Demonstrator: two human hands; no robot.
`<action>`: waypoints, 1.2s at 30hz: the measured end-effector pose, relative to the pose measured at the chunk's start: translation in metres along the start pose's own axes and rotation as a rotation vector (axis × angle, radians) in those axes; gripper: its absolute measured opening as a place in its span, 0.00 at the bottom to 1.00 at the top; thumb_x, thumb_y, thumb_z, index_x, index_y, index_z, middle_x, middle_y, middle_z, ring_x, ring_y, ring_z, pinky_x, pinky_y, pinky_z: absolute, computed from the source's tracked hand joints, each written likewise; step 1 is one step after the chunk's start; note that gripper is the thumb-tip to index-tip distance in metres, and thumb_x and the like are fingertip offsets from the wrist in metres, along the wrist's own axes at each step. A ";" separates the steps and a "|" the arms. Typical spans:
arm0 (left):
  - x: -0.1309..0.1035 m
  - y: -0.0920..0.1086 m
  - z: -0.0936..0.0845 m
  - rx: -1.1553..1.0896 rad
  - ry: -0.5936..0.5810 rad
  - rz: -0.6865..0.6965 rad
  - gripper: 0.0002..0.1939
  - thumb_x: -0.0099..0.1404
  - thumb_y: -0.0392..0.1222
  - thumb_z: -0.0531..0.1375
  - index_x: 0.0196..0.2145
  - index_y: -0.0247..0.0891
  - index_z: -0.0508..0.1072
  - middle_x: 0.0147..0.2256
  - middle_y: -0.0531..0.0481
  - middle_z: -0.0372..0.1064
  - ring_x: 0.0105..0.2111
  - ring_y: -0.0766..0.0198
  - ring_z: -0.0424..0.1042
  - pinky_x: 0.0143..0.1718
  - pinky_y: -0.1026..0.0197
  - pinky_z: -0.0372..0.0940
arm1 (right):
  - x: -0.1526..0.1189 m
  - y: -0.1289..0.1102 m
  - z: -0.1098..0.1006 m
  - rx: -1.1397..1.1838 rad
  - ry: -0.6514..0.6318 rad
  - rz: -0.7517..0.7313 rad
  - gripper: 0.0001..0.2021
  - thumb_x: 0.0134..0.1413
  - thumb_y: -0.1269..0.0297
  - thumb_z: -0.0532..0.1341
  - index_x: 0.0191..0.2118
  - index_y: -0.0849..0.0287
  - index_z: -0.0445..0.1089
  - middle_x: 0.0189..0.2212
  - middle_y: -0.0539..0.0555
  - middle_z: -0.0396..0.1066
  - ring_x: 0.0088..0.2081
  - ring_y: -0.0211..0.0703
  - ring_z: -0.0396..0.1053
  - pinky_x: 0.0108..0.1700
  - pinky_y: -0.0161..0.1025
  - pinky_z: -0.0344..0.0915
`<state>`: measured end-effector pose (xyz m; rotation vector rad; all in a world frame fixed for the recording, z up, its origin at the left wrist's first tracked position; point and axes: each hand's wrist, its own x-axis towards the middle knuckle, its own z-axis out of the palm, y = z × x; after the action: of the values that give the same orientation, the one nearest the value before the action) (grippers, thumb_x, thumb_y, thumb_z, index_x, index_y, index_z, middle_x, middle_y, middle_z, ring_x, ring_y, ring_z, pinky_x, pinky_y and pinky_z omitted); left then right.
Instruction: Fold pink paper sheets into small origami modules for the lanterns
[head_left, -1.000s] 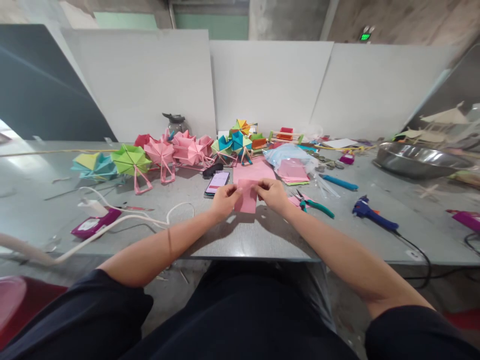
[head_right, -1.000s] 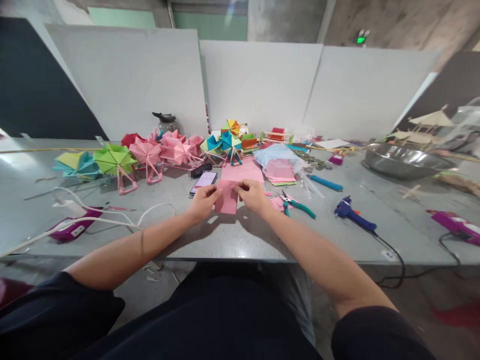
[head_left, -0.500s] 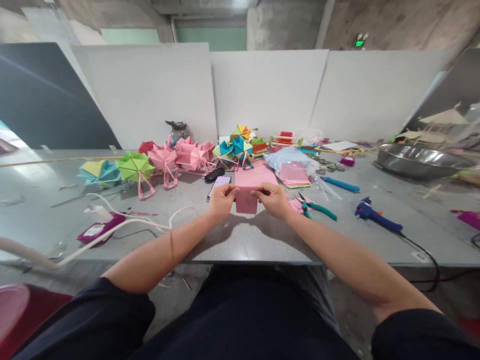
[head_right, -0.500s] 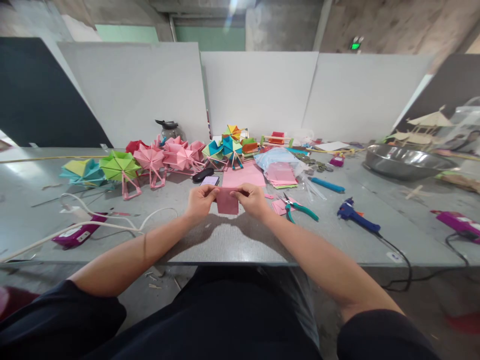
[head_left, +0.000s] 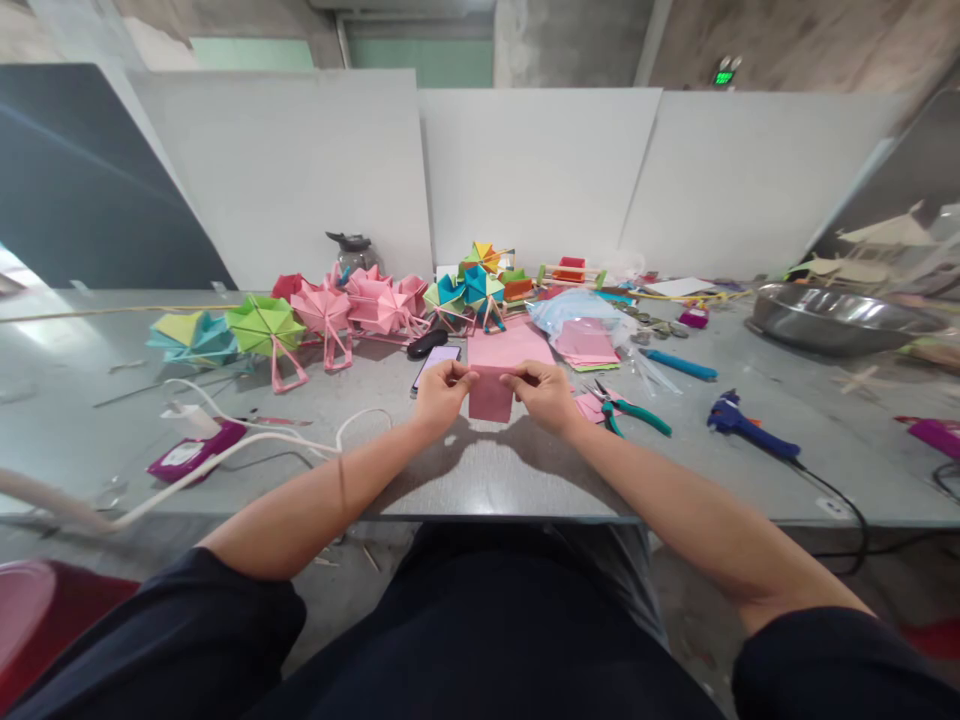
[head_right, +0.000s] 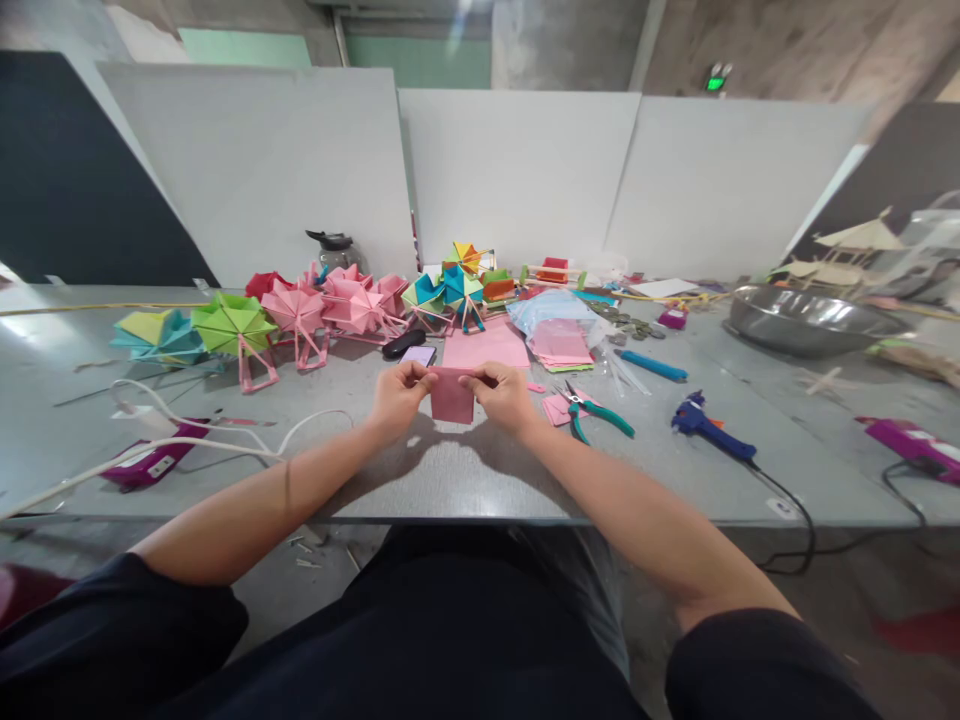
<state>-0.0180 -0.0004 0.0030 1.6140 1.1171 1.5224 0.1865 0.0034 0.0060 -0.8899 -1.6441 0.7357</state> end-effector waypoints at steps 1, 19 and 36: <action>0.000 0.000 0.000 0.014 0.008 0.003 0.11 0.65 0.42 0.69 0.27 0.39 0.73 0.26 0.53 0.68 0.28 0.65 0.65 0.33 0.61 0.61 | -0.001 -0.001 0.001 0.004 -0.013 0.004 0.25 0.54 0.36 0.71 0.26 0.54 0.74 0.20 0.51 0.68 0.26 0.43 0.63 0.30 0.44 0.64; -0.001 0.003 0.002 0.103 -0.040 -0.013 0.16 0.61 0.53 0.71 0.29 0.40 0.73 0.27 0.53 0.69 0.29 0.63 0.66 0.35 0.59 0.62 | 0.002 -0.005 0.000 -0.013 0.131 0.023 0.27 0.51 0.32 0.69 0.25 0.54 0.72 0.18 0.49 0.65 0.24 0.41 0.61 0.28 0.41 0.62; 0.001 -0.004 0.001 -0.013 -0.117 -0.135 0.16 0.64 0.51 0.73 0.29 0.39 0.77 0.27 0.49 0.74 0.28 0.63 0.69 0.32 0.60 0.66 | 0.006 0.002 -0.002 0.016 -0.047 0.127 0.26 0.48 0.37 0.73 0.21 0.55 0.70 0.17 0.50 0.68 0.21 0.40 0.65 0.26 0.39 0.63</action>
<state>-0.0179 0.0024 0.0002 1.5651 1.1258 1.3284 0.1877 0.0096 0.0081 -0.9792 -1.6321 0.8615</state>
